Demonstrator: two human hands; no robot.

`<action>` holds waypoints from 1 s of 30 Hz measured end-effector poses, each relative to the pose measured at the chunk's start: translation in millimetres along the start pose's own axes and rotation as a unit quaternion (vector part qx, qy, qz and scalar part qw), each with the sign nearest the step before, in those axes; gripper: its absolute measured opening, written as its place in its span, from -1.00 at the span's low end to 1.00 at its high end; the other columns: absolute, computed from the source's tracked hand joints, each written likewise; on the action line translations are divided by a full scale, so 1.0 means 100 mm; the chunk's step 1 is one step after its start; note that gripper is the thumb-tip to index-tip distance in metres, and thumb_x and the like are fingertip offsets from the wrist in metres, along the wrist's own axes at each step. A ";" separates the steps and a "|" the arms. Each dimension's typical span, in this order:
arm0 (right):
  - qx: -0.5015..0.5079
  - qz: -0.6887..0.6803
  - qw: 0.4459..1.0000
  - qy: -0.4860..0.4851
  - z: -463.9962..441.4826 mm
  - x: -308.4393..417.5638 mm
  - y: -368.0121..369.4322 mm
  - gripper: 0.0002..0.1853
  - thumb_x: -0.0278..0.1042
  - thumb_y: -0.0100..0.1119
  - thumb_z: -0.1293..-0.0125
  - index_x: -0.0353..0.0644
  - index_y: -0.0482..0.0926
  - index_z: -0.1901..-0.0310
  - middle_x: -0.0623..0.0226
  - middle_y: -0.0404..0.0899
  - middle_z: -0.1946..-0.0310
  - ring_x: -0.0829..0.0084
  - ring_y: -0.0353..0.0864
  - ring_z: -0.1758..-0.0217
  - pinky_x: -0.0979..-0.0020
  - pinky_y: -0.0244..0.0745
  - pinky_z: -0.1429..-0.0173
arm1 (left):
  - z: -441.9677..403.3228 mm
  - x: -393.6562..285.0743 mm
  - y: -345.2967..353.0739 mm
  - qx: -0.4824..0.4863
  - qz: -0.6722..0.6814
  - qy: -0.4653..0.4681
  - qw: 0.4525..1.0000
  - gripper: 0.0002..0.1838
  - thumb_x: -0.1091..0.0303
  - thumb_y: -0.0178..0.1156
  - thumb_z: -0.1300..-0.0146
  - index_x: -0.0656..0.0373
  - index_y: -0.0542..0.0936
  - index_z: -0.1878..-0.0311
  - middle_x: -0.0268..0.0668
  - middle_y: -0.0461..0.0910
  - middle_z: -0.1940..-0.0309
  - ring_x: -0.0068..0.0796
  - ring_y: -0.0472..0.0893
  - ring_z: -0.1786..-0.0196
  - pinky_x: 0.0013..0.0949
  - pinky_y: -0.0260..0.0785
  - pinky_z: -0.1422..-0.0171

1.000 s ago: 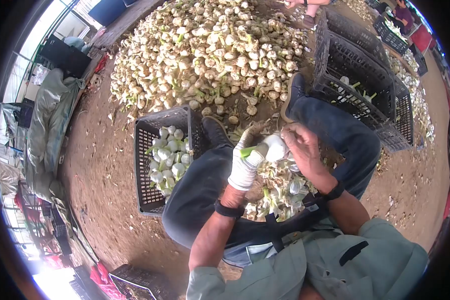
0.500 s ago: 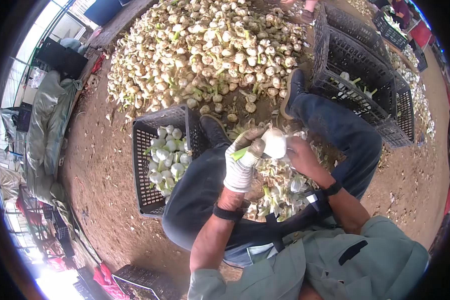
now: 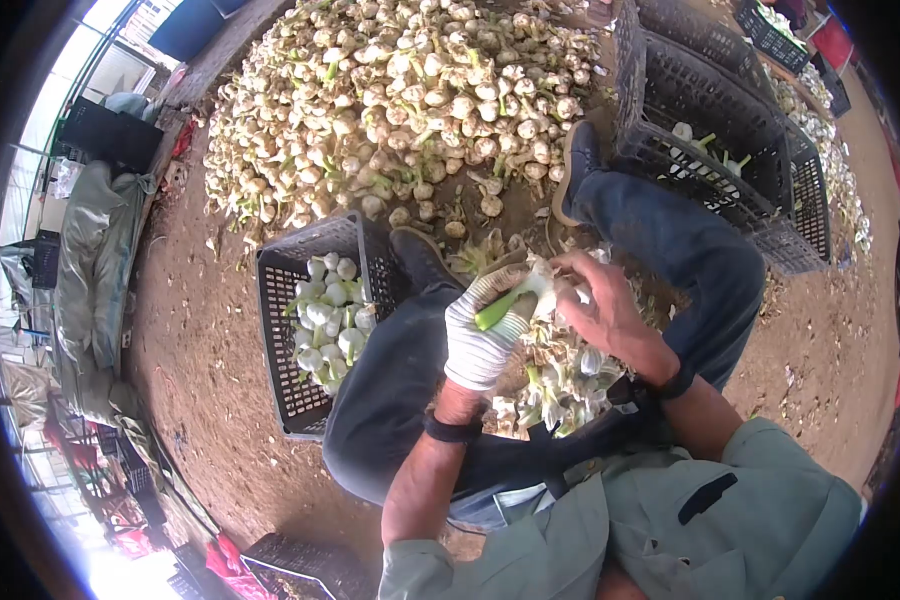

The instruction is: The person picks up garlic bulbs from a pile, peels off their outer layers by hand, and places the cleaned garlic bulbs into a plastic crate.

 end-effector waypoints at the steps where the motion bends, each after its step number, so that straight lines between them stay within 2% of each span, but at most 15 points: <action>1: 0.001 0.000 1.000 0.001 0.01 -0.07 -0.02 -0.77 -0.33 0.13 -0.35 -0.31 0.49 0.07 0.22 0.61 0.37 0.50 0.55 0.37 0.36 0.40 0.32 | 0.01 0.05 -0.03 0.001 0.018 -0.041 0.999 -0.70 0.55 0.33 -0.17 0.31 0.62 0.00 -0.27 0.68 0.14 -0.60 0.61 0.13 -0.49 0.49 0.00; 3: 0.066 -0.137 0.979 0.135 0.07 -0.36 0.03 -0.80 -0.40 0.16 -0.31 -0.31 0.51 0.10 0.27 0.57 0.42 0.55 0.51 0.39 0.44 0.35 0.42 | 0.01 0.06 -0.02 0.004 0.047 -0.076 0.996 -0.68 0.57 0.33 -0.16 0.31 0.62 -0.02 -0.27 0.69 0.14 -0.60 0.61 0.13 -0.49 0.49 0.00; 4: 0.066 -0.137 0.979 0.135 0.07 -0.34 0.04 -0.80 -0.40 0.16 -0.31 -0.31 0.51 0.10 0.27 0.57 0.42 0.55 0.51 0.39 0.44 0.35 0.42 | -0.01 0.04 -0.02 0.003 0.047 -0.076 0.996 -0.68 0.57 0.33 -0.16 0.31 0.62 -0.02 -0.27 0.69 0.14 -0.60 0.61 0.13 -0.49 0.49 0.00; 6: -0.023 -0.188 0.962 0.199 0.08 -0.36 -0.02 -0.86 -0.45 0.18 -0.29 -0.31 0.52 0.18 0.31 0.52 0.44 0.61 0.45 0.45 0.45 0.28 0.52 | -0.02 -0.01 -0.01 0.019 0.002 -0.057 0.998 -0.68 0.58 0.32 -0.17 0.31 0.62 -0.02 -0.27 0.69 0.13 -0.61 0.62 0.13 -0.48 0.49 -0.02; 7: -0.021 -0.188 0.962 0.199 0.08 -0.33 -0.01 -0.86 -0.45 0.18 -0.29 -0.31 0.52 0.18 0.31 0.52 0.44 0.61 0.45 0.45 0.45 0.28 0.52 | -0.01 0.01 -0.02 0.018 0.002 -0.057 0.998 -0.68 0.58 0.32 -0.17 0.31 0.62 -0.02 -0.27 0.69 0.13 -0.61 0.62 0.13 -0.48 0.49 -0.02; 9: -0.028 -0.027 0.999 0.001 0.02 -0.02 -0.08 -0.89 -0.47 0.19 -0.28 -0.30 0.49 0.23 0.30 0.48 0.52 0.59 0.42 0.53 0.37 0.26 0.54 | 0.00 0.05 -0.02 0.009 0.018 -0.059 0.998 -0.68 0.57 0.32 -0.17 0.31 0.62 -0.02 -0.27 0.69 0.11 -0.61 0.61 0.13 -0.48 0.49 -0.03; 10: -0.030 -0.027 0.999 0.001 0.03 -0.01 -0.09 -0.89 -0.47 0.19 -0.28 -0.30 0.49 0.23 0.30 0.48 0.52 0.59 0.42 0.53 0.37 0.26 0.54 | 0.00 0.04 -0.01 0.011 0.018 -0.058 0.998 -0.68 0.57 0.32 -0.17 0.31 0.62 -0.02 -0.27 0.69 0.11 -0.61 0.61 0.13 -0.48 0.49 -0.03; 12: -0.057 0.129 0.986 -0.090 0.08 0.13 -0.12 -0.88 -0.46 0.21 -0.28 -0.29 0.47 0.30 0.28 0.45 0.60 0.57 0.44 0.56 0.35 0.30 0.51 | 0.00 0.02 -0.02 -0.004 0.030 -0.047 0.998 -0.67 0.58 0.32 -0.16 0.31 0.61 -0.03 -0.26 0.68 0.10 -0.60 0.61 0.11 -0.47 0.49 -0.04; 16: 0.001 0.084 0.996 -0.012 0.09 -0.15 -0.07 -0.87 -0.46 0.21 -0.27 -0.28 0.45 0.32 0.19 0.41 0.65 0.40 0.48 0.60 0.31 0.31 0.49 | 0.01 0.00 -0.05 -0.003 0.082 -0.077 0.994 -0.67 0.57 0.34 -0.17 0.31 0.62 -0.03 -0.26 0.70 0.17 -0.63 0.61 0.14 -0.50 0.49 -0.02; 18: -0.032 -0.011 0.998 0.046 0.10 -0.27 -0.12 -0.87 -0.48 0.19 -0.27 -0.29 0.43 0.34 0.09 0.40 0.63 0.18 0.46 0.62 0.28 0.28 0.50 | 0.01 -0.02 -0.07 -0.015 0.086 -0.090 0.992 -0.67 0.59 0.33 -0.16 0.30 0.62 -0.03 -0.25 0.70 0.17 -0.63 0.61 0.14 -0.52 0.48 -0.01; 22: -0.001 -0.091 0.995 0.042 0.06 -0.09 -0.09 -0.87 -0.47 0.17 -0.29 -0.31 0.42 0.32 0.08 0.41 0.62 0.20 0.43 0.63 0.29 0.27 0.50 | 0.00 0.03 -0.02 -0.006 0.064 -0.077 0.995 -0.67 0.59 0.32 -0.17 0.31 0.62 -0.03 -0.25 0.70 0.17 -0.63 0.61 0.14 -0.52 0.49 0.00; 24: -0.020 0.125 0.984 -0.122 0.05 0.18 -0.11 -0.84 -0.46 0.20 -0.28 -0.32 0.42 0.33 0.15 0.49 0.58 0.36 0.48 0.60 0.32 0.33 0.47 | -0.01 -0.01 -0.02 -0.003 0.000 -0.048 0.999 -0.68 0.59 0.32 -0.17 0.31 0.61 -0.03 -0.26 0.70 0.18 -0.64 0.61 0.14 -0.52 0.49 0.01; 25: -0.020 0.124 0.985 -0.122 0.05 0.19 -0.11 -0.84 -0.46 0.20 -0.28 -0.32 0.42 0.33 0.15 0.49 0.58 0.36 0.48 0.60 0.32 0.33 0.47 | 0.00 -0.01 -0.03 -0.003 0.000 -0.048 0.999 -0.68 0.59 0.32 -0.17 0.31 0.61 -0.03 -0.26 0.70 0.18 -0.64 0.61 0.14 -0.52 0.49 0.01; 27: 0.067 0.050 0.996 0.015 0.05 0.00 -0.03 -0.85 -0.48 0.23 -0.25 -0.32 0.45 0.31 0.10 0.53 0.52 0.35 0.49 0.59 0.29 0.33 0.46 | 0.02 0.04 -0.05 -0.013 0.012 -0.070 0.997 -0.67 0.58 0.32 -0.18 0.31 0.61 -0.03 -0.25 0.70 0.17 -0.63 0.61 0.14 -0.51 0.49 0.00; 30: 0.005 -0.015 1.000 -0.003 0.05 0.08 -0.09 -0.86 -0.51 0.24 -0.23 -0.34 0.46 0.29 0.05 0.52 0.51 0.24 0.45 0.62 0.24 0.27 0.48 | 0.02 0.04 -0.03 -0.010 0.023 -0.078 0.997 -0.67 0.58 0.32 -0.18 0.31 0.61 -0.04 -0.24 0.70 0.13 -0.62 0.61 0.12 -0.50 0.49 -0.01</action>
Point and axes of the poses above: each hand's wrist, its own z-axis away from the middle knuckle, its own y-axis out of the palm, x = y × z, the point moved 7 cm from there along -z, towards the middle knuckle
